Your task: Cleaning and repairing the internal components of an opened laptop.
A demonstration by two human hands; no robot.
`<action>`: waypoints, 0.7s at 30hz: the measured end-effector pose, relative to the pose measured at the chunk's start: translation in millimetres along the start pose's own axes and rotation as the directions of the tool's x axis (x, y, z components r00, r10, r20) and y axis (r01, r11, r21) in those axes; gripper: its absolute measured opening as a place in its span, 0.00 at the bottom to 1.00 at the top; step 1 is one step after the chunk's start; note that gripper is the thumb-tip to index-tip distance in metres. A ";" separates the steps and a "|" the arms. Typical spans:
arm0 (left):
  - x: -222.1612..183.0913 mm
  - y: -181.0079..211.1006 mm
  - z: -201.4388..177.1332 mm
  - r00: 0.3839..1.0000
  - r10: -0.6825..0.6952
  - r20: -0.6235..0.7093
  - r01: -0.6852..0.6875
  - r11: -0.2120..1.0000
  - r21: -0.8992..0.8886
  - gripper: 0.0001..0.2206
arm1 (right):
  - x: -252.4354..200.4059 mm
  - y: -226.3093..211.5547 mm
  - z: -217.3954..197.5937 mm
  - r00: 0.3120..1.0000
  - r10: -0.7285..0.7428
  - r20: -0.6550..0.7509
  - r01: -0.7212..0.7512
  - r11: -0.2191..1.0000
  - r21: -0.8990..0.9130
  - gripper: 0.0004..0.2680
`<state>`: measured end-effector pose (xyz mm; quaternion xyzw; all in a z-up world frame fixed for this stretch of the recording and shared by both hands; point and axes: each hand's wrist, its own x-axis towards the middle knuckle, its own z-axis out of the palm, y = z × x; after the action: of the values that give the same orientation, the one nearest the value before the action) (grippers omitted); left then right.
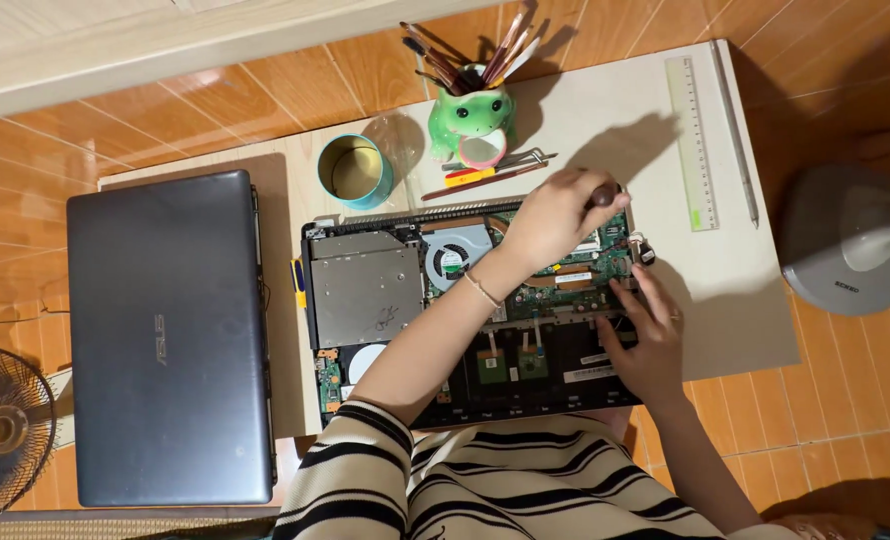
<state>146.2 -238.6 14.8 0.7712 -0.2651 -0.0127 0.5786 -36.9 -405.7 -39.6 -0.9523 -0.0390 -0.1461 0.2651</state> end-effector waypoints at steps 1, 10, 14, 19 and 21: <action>5.1 1.7 2.2 0.999 0.042 0.035 -0.049 0.970 0.238 0.18 | 0.8 0.3 0.7 0.999 0.025 0.019 -0.025 1.000 -0.001 0.18; 12.3 -22.1 25.8 0.997 -0.062 -0.043 0.062 0.998 -0.014 0.20 | -0.4 1.2 0.7 1.000 -0.003 0.000 0.003 1.000 -0.003 0.18; -15.9 -10.4 21.1 0.995 -0.098 0.027 0.097 0.995 0.034 0.19 | -1.1 4.0 3.7 1.000 -0.027 -0.011 0.027 0.998 0.059 0.17; -79.2 13.7 -19.8 0.955 -0.145 0.260 0.156 0.988 -0.021 0.19 | 1.4 0.7 -0.9 0.997 -0.044 -0.057 0.048 0.997 0.063 0.17; -117.5 36.8 -60.7 0.939 -0.168 0.301 0.248 0.937 -0.248 0.14 | 2.6 1.9 -5.1 0.999 -0.024 -0.029 0.027 0.995 0.097 0.17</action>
<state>50.5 -142.0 34.2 0.6953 -0.2545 -0.2190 0.6355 -35.5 -410.0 -35.6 -0.9354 -0.0547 -0.1606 0.3101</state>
